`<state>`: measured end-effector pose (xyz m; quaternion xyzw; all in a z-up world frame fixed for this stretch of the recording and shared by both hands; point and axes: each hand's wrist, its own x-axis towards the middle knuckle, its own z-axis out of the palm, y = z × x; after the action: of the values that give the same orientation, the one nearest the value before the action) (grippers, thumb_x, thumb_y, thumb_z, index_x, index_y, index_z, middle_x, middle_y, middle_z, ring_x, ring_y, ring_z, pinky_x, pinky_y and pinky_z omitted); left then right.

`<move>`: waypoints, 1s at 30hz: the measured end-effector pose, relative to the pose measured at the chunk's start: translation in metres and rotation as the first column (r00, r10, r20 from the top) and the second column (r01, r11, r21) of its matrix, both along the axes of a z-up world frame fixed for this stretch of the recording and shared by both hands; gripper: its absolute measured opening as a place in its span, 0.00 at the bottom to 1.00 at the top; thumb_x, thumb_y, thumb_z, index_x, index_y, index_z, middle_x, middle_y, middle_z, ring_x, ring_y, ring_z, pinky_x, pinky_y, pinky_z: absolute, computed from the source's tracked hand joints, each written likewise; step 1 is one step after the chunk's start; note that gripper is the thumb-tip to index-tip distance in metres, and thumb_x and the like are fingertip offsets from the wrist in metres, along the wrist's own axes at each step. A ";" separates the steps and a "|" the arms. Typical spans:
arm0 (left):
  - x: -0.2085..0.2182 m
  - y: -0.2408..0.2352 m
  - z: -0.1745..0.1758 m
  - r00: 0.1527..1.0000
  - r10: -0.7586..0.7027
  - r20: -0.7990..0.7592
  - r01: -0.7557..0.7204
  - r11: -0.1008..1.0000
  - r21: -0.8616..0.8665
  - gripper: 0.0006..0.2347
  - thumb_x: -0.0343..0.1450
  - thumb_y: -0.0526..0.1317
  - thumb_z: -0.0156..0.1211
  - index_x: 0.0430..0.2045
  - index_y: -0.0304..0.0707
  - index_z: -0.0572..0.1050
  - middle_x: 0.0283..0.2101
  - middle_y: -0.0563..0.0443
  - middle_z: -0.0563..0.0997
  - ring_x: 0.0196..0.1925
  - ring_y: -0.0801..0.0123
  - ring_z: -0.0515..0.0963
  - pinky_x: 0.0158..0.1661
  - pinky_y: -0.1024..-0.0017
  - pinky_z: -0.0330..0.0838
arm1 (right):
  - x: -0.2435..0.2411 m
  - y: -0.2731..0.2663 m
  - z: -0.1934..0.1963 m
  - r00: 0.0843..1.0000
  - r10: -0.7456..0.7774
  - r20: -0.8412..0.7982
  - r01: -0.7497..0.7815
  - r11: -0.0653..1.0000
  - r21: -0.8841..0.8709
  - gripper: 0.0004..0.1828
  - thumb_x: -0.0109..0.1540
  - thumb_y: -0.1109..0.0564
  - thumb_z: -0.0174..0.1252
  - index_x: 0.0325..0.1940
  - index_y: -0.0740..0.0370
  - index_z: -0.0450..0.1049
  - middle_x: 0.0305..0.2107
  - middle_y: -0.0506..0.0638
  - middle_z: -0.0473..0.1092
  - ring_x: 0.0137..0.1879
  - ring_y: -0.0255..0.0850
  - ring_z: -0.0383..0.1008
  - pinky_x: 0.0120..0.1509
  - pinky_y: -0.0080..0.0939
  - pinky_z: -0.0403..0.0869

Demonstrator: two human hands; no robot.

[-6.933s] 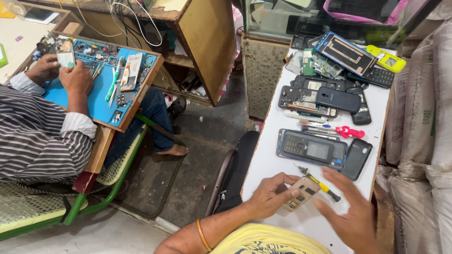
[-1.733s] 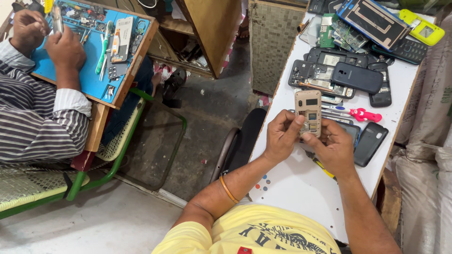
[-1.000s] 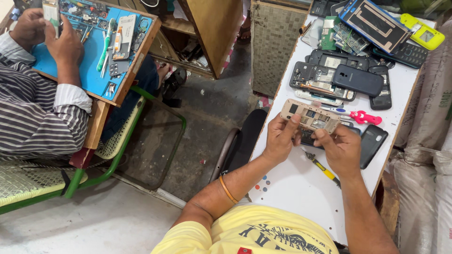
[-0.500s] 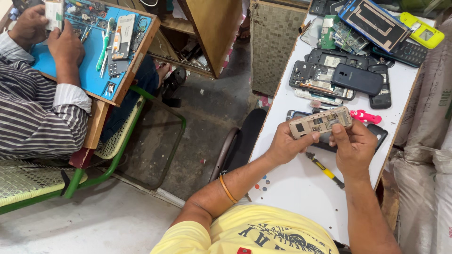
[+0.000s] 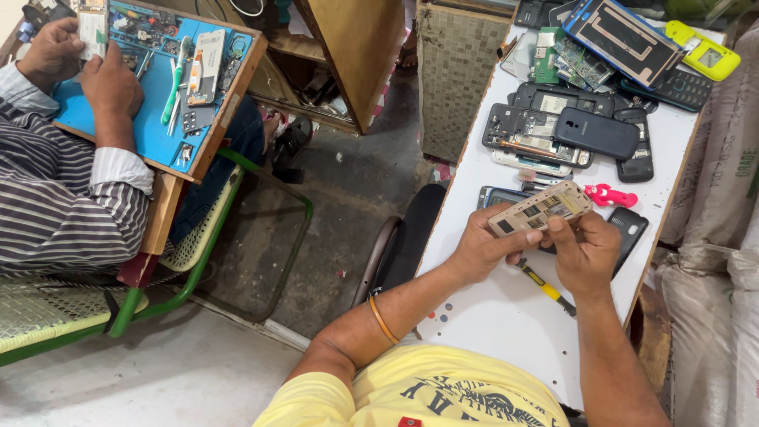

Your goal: The person assembles a feature phone by hand, fitting the internal chassis into the front keypad housing and then attaching the back cover. The person handles the phone parts and aligns them to snap the casing together.

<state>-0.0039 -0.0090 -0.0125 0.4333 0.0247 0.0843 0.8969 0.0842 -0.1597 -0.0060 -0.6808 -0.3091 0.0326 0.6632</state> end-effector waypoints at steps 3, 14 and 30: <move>0.000 0.001 0.000 1.000 -0.005 0.006 0.005 1.000 0.015 0.11 0.71 0.39 0.69 0.41 0.32 0.77 0.34 0.51 0.81 0.27 0.81 0.74 0.25 0.81 0.69 | -0.001 -0.001 0.003 0.999 -0.029 0.043 0.032 0.997 -0.076 0.19 0.72 0.49 0.59 0.37 0.69 0.74 0.28 0.51 0.75 0.31 0.30 0.74 0.35 0.27 0.71; -0.004 0.003 0.004 0.999 -0.047 0.017 0.048 0.998 -0.043 0.12 0.73 0.39 0.67 0.44 0.31 0.74 0.34 0.48 0.81 0.24 0.78 0.74 0.24 0.79 0.69 | -0.002 0.003 -0.001 0.997 0.052 -0.063 -0.050 0.998 0.045 0.17 0.72 0.50 0.60 0.39 0.68 0.74 0.30 0.50 0.75 0.31 0.29 0.71 0.36 0.28 0.70; 0.004 0.014 -0.005 0.997 -0.004 -0.072 -0.017 0.956 -0.292 0.14 0.73 0.41 0.63 0.47 0.29 0.73 0.24 0.54 0.71 0.21 0.75 0.69 0.22 0.76 0.67 | -0.012 0.015 0.034 0.988 0.101 -0.115 -0.085 0.986 0.142 0.39 0.66 0.65 0.64 0.79 0.66 0.55 0.50 0.53 0.74 0.46 0.31 0.75 0.48 0.29 0.77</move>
<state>0.0004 0.0048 -0.0173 0.2986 0.0702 0.0669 0.9494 0.0721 -0.1448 0.0276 -0.6154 -0.3012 0.0837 0.7235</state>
